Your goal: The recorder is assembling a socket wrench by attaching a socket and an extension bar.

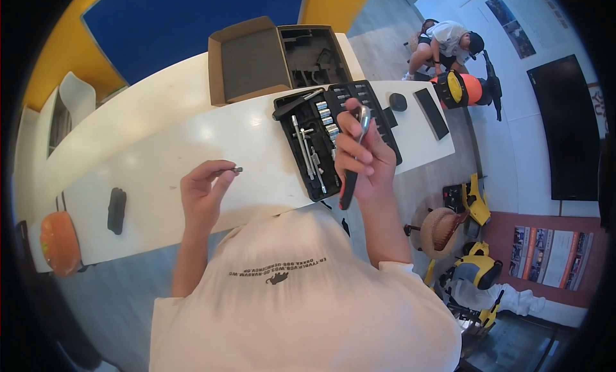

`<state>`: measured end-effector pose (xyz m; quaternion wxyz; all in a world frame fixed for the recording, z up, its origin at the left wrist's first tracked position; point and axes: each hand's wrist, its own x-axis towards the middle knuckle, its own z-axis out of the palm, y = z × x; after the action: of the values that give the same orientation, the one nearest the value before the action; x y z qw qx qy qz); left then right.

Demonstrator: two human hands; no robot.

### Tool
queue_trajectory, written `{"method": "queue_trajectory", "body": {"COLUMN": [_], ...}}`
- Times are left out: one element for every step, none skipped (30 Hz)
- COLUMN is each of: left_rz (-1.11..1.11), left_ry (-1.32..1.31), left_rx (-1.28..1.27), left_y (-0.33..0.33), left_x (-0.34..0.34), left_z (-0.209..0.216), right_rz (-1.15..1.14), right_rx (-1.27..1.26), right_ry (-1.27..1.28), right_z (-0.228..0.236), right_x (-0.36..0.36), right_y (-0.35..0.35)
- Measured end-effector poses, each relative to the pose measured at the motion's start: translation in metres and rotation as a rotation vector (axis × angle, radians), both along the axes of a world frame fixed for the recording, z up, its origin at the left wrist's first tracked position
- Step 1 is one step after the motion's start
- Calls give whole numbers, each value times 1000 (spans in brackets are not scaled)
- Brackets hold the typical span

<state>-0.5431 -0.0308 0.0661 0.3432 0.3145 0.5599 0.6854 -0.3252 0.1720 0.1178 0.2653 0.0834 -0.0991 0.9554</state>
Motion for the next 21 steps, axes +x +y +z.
{"method": "queue_trajectory", "body": {"left_rz": [-22, -14, 9, 32, 66, 75, 92, 107, 110, 109, 106, 104, 123, 140, 129, 140, 151, 138, 139, 140, 129], "left_ry": [85, 88, 260, 430, 456, 451, 569, 688, 684, 707, 730, 725, 810, 896, 893, 923, 955, 957, 962, 968, 972], "left_rx": [-50, -55, -136, -218, -233, -246, -273, -300, -314, -339, -364, -373, -368, -362, -367, -355, -342, -345, -360, -374, -378], "left_y": [2, 1, -2, -3, -2, -2, -2, -2, -2, -1, -1, 0, 1, 2, 4, 4, 4, 5, 5, 6, 6], "left_x": [-1, 0, 2, 4, 6, 7, 8, 10, 11, 13, 14, 15, 15, 15, 15, 15, 16, 15, 15, 16, 17], "left_z": [-3, -4, -6, -7, -8, -10, -13, -14, -15, -15, -16, -17, -16, -16, -15, -14, -14, -15, -15, -15, -15], "right_rz": [24, 31, 100, 168, 171, 182, 225, 268, 259, 265, 209, 153, 129, 130, 108, 86, 134, 130, 130, 129, 117], "right_rx": [-5, -10, -29, -49, -67, -77, -70, -64, -39, -50, 67, 186, 259, 249, 284, 313, 309, 297, 268, 239, 223], "right_ry": [25, 29, 45, 59, 35, 31, 34, 37, -15, -17, -164, -314, -589, -594, -839, -1086, -1049, -1050, -992, -934, -889], "right_z": [1, 1, 0, 0, 3, 3, 3, 3, 3, 3, 3, 3, 7, 6, 5, 4, -4, -8, -11, -12, -13], "right_x": [-3, -5, -6, -7, -7, -8, -8, -7, -6, -5, -3, 1, 6, 8, 8, 12, 22, 27, 33, 39, 44], "right_y": [-1, 0, 1, 2, 4, 6, 8, 10, 11, 10, 9, 8, 6, -1, -13, -23, -27, -32, -38, -43, -44]}}
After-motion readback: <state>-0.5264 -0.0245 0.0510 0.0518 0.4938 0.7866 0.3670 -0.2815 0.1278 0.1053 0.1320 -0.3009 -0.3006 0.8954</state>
